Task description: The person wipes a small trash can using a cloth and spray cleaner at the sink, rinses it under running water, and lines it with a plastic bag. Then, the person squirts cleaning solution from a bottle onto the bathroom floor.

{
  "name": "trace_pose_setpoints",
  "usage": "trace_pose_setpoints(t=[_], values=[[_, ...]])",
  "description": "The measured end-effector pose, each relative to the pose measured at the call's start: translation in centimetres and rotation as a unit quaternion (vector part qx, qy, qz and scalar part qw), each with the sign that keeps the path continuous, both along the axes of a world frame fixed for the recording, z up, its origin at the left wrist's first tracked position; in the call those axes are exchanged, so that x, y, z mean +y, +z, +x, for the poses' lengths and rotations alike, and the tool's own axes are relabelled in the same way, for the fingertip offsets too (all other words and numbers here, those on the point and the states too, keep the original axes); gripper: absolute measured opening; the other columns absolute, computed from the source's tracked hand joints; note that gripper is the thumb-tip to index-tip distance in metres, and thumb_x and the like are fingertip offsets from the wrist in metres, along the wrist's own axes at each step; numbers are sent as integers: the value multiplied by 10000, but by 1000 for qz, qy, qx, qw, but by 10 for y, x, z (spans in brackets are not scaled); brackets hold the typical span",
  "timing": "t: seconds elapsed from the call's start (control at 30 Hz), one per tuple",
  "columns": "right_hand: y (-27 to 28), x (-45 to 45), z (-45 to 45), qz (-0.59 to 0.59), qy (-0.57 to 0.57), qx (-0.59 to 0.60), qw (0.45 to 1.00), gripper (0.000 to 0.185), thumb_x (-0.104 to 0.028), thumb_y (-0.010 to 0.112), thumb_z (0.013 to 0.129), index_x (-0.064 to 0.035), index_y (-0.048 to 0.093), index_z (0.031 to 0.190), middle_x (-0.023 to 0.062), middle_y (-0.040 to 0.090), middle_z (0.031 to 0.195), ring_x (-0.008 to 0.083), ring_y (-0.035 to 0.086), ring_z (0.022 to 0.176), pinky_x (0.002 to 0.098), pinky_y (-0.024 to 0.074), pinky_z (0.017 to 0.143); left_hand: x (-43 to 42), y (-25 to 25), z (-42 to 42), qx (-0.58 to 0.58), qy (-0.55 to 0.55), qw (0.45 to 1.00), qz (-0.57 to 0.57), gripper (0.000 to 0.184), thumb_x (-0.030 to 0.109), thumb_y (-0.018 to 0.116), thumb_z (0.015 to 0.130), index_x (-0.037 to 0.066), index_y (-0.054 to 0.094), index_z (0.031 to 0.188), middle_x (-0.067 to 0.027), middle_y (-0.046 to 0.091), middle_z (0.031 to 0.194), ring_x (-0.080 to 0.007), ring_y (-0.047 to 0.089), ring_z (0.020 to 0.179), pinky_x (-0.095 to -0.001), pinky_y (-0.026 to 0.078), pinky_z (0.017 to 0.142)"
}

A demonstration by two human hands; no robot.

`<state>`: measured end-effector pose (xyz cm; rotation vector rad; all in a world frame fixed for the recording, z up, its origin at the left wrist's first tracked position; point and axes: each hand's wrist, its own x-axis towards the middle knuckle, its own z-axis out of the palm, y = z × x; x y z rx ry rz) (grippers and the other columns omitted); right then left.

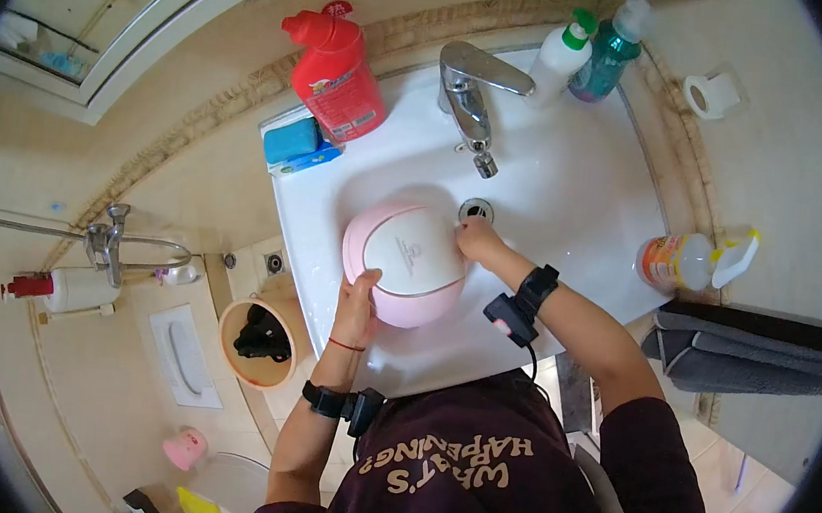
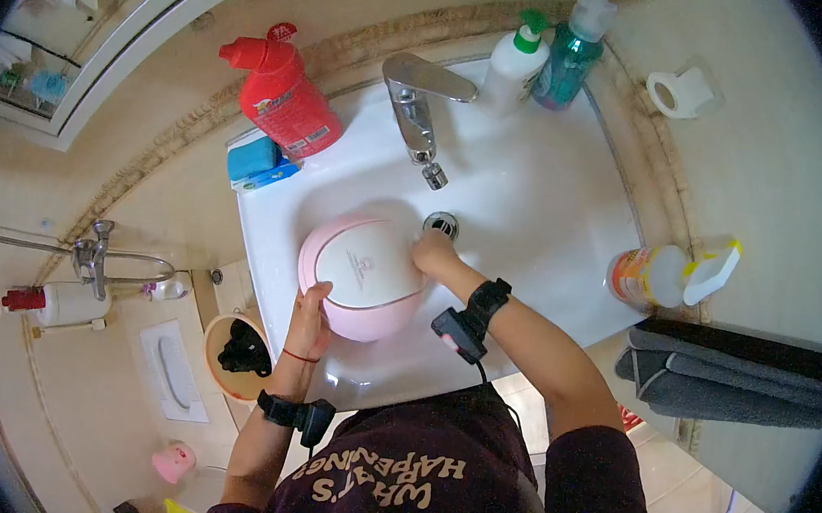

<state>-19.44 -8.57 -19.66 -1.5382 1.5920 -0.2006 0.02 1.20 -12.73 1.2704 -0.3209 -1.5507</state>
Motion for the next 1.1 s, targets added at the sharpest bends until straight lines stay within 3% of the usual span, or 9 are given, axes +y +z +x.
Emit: trace_pose_setpoints(t=[0.03,0.1,0.3,0.4,0.53,0.67,0.83,0.87,1.1], values=[[8,2,4,1,1,1,1000,209,-100,429,762,40,571,827,239,551,704,353,535,644,385,436,575,-2,-2,2,-10,-12,1000,12,402,73,499,725,9,419,1114,-78,509,1025,-165,495,949,-311,401,840],[27,10,21,-183,-19,25,983,220,-140,450,786,32,557,872,230,526,877,346,532,786,405,446,648,-2,4,0,9,-22,1000,2,408,102,497,748,14,409,1137,-84,501,1063,-180,479,992,-330,381,875],[105,36,63,-284,64,-114,950,244,-122,446,800,-33,521,1015,177,440,903,327,516,743,381,445,658,-5,15,-5,47,-33,998,-37,375,246,433,863,45,394,1177,-82,482,1132,-188,458,1047,-351,358,913],[120,56,75,-313,178,-69,930,285,-115,477,786,-65,497,1066,162,441,921,308,530,762,373,458,662,-4,14,-1,65,-37,996,-44,388,300,380,891,45,394,1182,-79,475,1149,-177,453,1052,-335,355,911],[121,71,54,-321,178,-81,927,326,-93,454,760,-40,470,1082,145,434,926,295,544,774,370,466,652,-4,10,1,95,-46,993,-45,417,347,359,891,43,396,1174,-91,499,1114,-193,479,1025,-346,377,893],[117,82,32,-283,155,-65,944,301,-76,514,758,-58,505,1059,155,458,935,288,558,719,340,480,571,-4,12,-5,103,-43,993,-33,418,350,365,889,37,403,1162,-91,509,1099,-192,492,1008,-340,386,882],[99,80,36,-324,128,-130,929,316,-41,526,746,-60,493,1059,145,453,901,298,549,701,355,468,574,1,11,-11,19,-52,998,-22,304,156,521,830,37,469,1105,-69,542,1049,-154,518,954,-293,417,830],[99,78,37,-324,122,-127,930,316,-41,526,746,-60,493,1059,145,453,901,298,549,701,355,468,574,0,11,-11,70,-36,997,7,318,102,565,788,36,483,1088,-67,560,1013,-152,533,932,-297,434,813],[74,31,44,-264,-40,-126,955,188,-88,512,764,-41,445,933,160,454,880,350,515,746,391,432,612,-9,24,-17,101,12,995,23,330,109,559,796,-6,468,1092,-87,551,1034,-174,536,944,-326,437,829]])
